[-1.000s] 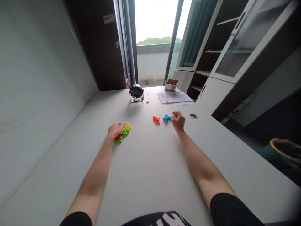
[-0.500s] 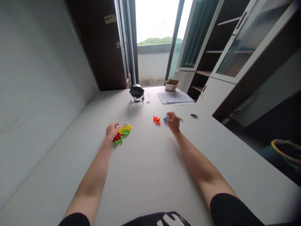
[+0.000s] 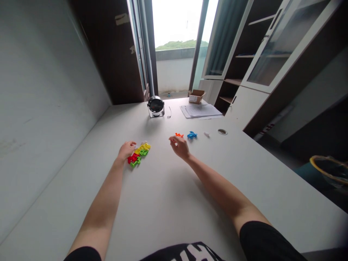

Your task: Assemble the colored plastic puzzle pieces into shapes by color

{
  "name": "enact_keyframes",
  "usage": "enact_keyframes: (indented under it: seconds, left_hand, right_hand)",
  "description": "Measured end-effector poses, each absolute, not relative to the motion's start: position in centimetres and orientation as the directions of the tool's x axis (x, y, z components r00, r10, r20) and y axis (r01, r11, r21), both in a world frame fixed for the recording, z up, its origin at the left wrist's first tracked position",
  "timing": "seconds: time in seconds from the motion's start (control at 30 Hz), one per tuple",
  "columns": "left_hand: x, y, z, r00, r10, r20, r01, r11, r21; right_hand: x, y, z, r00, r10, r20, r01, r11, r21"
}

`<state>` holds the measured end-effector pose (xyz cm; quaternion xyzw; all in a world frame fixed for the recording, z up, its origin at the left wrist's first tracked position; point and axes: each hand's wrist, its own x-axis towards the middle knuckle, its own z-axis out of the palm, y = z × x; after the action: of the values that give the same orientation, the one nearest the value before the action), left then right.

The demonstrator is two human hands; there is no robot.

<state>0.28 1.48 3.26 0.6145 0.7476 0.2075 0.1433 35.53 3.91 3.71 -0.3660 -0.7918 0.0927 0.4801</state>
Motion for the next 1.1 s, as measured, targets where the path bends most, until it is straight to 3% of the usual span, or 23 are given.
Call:
enact_keyframes:
  seconds: [0.17,0.33,0.47,0.97,1.1]
  left_hand:
    - [-0.5,0.8,4.1,-0.081,0.994,-0.071,0.892,0.104,0.44]
    - [-1.0,1.6,3.8,-0.058,0.998,0.003,0.953,0.055,0.297]
    - [-1.6,3.3,3.4,-0.038,0.999,-0.033,0.968,0.045,0.247]
    - [3.7,7.5,6.0,-0.026,0.99,-0.139,0.871,0.09,0.482]
    - [4.4,7.9,6.2,-0.065,0.988,-0.141,0.87,0.126,0.476]
  right_hand:
    - [33.6,2.4,2.0,-0.407,0.627,0.664,0.456,0.77,-0.447]
    - [33.0,1.9,1.2,-0.481,0.589,0.649,0.447,0.802,-0.396]
    - [33.5,2.3,1.1,-0.464,0.612,0.64,0.472,0.783,-0.405]
    - [34.0,2.7,0.9,-0.441,0.689,0.576,0.517,0.719,-0.464]
    - [34.1,2.8,0.9,-0.449,0.68,0.58,0.51,0.728,-0.459]
